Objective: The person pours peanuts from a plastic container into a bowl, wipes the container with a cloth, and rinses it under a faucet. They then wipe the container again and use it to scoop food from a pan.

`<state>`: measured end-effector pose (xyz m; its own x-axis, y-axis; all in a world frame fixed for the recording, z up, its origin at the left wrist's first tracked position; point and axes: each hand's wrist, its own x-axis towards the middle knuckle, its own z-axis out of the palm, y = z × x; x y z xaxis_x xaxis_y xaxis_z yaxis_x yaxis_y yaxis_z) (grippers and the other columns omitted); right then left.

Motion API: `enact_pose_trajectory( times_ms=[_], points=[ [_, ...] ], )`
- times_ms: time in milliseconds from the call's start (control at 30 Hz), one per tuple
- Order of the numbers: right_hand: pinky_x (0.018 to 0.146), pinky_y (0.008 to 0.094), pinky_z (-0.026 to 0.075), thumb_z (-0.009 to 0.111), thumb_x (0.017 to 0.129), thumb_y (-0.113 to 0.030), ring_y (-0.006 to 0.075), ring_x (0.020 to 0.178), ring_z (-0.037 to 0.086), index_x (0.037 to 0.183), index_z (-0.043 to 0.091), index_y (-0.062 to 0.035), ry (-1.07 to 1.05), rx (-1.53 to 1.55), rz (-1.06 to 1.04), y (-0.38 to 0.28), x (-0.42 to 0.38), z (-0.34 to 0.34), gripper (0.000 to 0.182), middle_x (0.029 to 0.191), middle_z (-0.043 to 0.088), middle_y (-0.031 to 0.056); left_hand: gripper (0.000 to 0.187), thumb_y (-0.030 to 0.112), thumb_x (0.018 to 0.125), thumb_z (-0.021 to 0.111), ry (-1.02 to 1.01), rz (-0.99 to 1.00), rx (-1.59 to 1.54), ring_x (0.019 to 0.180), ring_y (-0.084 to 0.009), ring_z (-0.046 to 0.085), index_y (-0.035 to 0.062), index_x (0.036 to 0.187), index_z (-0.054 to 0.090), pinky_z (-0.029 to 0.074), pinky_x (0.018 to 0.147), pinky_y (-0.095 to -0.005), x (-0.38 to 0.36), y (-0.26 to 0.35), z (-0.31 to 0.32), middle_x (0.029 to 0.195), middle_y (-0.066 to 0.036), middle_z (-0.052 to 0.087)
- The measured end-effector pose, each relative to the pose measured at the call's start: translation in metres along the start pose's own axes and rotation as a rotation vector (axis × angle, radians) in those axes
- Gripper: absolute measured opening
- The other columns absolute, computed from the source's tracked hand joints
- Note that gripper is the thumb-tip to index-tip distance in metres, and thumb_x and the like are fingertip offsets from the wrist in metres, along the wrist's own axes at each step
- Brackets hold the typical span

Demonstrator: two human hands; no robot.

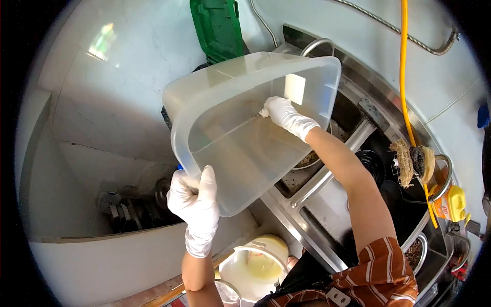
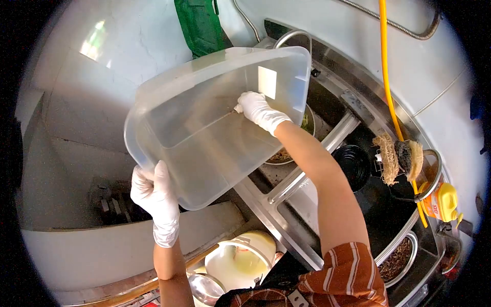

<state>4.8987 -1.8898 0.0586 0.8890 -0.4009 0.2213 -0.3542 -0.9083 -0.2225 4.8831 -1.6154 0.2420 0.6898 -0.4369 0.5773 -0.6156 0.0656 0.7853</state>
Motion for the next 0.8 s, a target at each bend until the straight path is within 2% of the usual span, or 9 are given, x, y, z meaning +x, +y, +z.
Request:
enact_pose_trajectory(
  times_ms=[67, 100, 200, 367, 400, 500, 600, 633, 800],
  points=[
    [0.078, 0.0429, 0.046, 0.055, 0.083, -0.017, 0.0310, 0.093, 0.058, 0.085, 0.067, -0.0109, -0.132, 0.243, 0.220, -0.003, 0.000, -0.025, 0.014, 0.095, 0.062, 0.0096, 0.026, -0.001, 0.079, 0.067, 0.008, 0.017, 0.030, 0.056, -0.0016, 0.042, 0.0079, 0.063, 0.048, 0.040, 0.056, -0.0182, 0.002, -0.005, -0.002, 0.060, 0.003, 0.055],
    [0.080, 0.0411, 0.046, 0.057, 0.078, -0.009, 0.0328, 0.093, 0.058, 0.086, 0.066, -0.0098, 0.184, 0.395, 0.041, 0.001, -0.009, -0.029, 0.012, 0.094, 0.063, 0.0134, 0.027, -0.001, 0.078, 0.068, 0.008, 0.021, 0.019, 0.055, -0.0017, 0.042, 0.0079, 0.063, 0.047, 0.039, 0.055, -0.0183, 0.003, -0.003, -0.001, 0.059, 0.003, 0.054],
    [0.079, 0.0398, 0.046, 0.055, 0.074, -0.003, 0.0343, 0.089, 0.059, 0.085, 0.065, -0.0085, 0.430, 0.584, -0.119, -0.005, -0.010, -0.057, 0.015, 0.090, 0.062, 0.0163, 0.027, -0.001, 0.077, 0.069, -0.032, 0.013, 0.053, 0.053, -0.0017, 0.042, 0.0076, 0.063, 0.047, 0.039, 0.053, -0.0187, 0.002, 0.003, -0.001, 0.056, 0.004, 0.052],
    [0.073, 0.0424, 0.046, 0.052, 0.075, -0.001, 0.0347, 0.081, 0.058, 0.088, 0.063, -0.0113, 0.611, 0.168, -0.077, -0.014, -0.001, -0.054, 0.020, 0.082, 0.061, 0.0132, 0.024, -0.001, 0.075, 0.070, -0.150, 0.050, 0.074, 0.049, -0.0022, 0.041, 0.0064, 0.064, 0.049, 0.038, 0.049, -0.0196, -0.002, 0.005, -0.004, 0.053, 0.003, 0.050],
    [0.073, 0.0424, 0.046, 0.052, 0.075, -0.001, 0.0347, 0.081, 0.058, 0.088, 0.063, -0.0113, 0.615, 0.170, -0.083, -0.010, -0.007, -0.048, 0.020, 0.082, 0.061, 0.0132, 0.024, -0.001, 0.075, 0.070, -0.145, 0.055, 0.076, 0.049, -0.0022, 0.041, 0.0064, 0.064, 0.049, 0.038, 0.049, -0.0196, -0.003, 0.006, -0.004, 0.053, 0.003, 0.050],
    [0.073, 0.0394, 0.047, 0.054, 0.073, -0.002, 0.0308, 0.087, 0.057, 0.079, 0.062, -0.0123, 0.039, 0.076, -0.164, -0.004, -0.025, -0.029, 0.014, 0.086, 0.057, 0.0100, 0.024, -0.001, 0.076, 0.069, -0.156, 0.083, 0.071, 0.050, -0.0022, 0.041, 0.0063, 0.064, 0.049, 0.038, 0.049, -0.0193, -0.002, 0.006, -0.006, 0.054, 0.003, 0.050],
    [0.074, 0.0385, 0.047, 0.056, 0.071, -0.002, 0.0304, 0.085, 0.057, 0.076, 0.062, -0.0126, 0.249, 0.434, -0.122, -0.007, -0.024, -0.023, 0.013, 0.084, 0.056, 0.0093, 0.024, -0.001, 0.076, 0.069, -0.095, 0.036, 0.084, 0.051, -0.0022, 0.041, 0.0062, 0.065, 0.049, 0.038, 0.051, -0.0188, 0.001, 0.008, -0.009, 0.055, 0.004, 0.051],
    [0.073, 0.0384, 0.047, 0.057, 0.070, -0.002, 0.0296, 0.084, 0.056, 0.078, 0.062, -0.0131, 0.396, 0.369, -0.206, -0.018, -0.027, -0.046, 0.014, 0.082, 0.055, 0.0086, 0.023, -0.001, 0.076, 0.069, -0.081, 0.025, 0.058, 0.051, -0.0024, 0.041, 0.0059, 0.065, 0.050, 0.038, 0.052, -0.0187, 0.003, 0.007, -0.010, 0.056, 0.004, 0.051],
    [0.071, 0.0383, 0.047, 0.056, 0.071, -0.003, 0.0264, 0.085, 0.056, 0.082, 0.060, -0.0133, 0.470, 0.198, -0.400, -0.036, -0.013, -0.064, 0.016, 0.082, 0.054, 0.0060, 0.023, 0.000, 0.078, 0.068, -0.075, 0.007, 0.019, 0.053, -0.0026, 0.041, 0.0057, 0.065, 0.049, 0.038, 0.053, -0.0190, -0.001, 0.013, -0.009, 0.058, 0.003, 0.053]
  ],
)
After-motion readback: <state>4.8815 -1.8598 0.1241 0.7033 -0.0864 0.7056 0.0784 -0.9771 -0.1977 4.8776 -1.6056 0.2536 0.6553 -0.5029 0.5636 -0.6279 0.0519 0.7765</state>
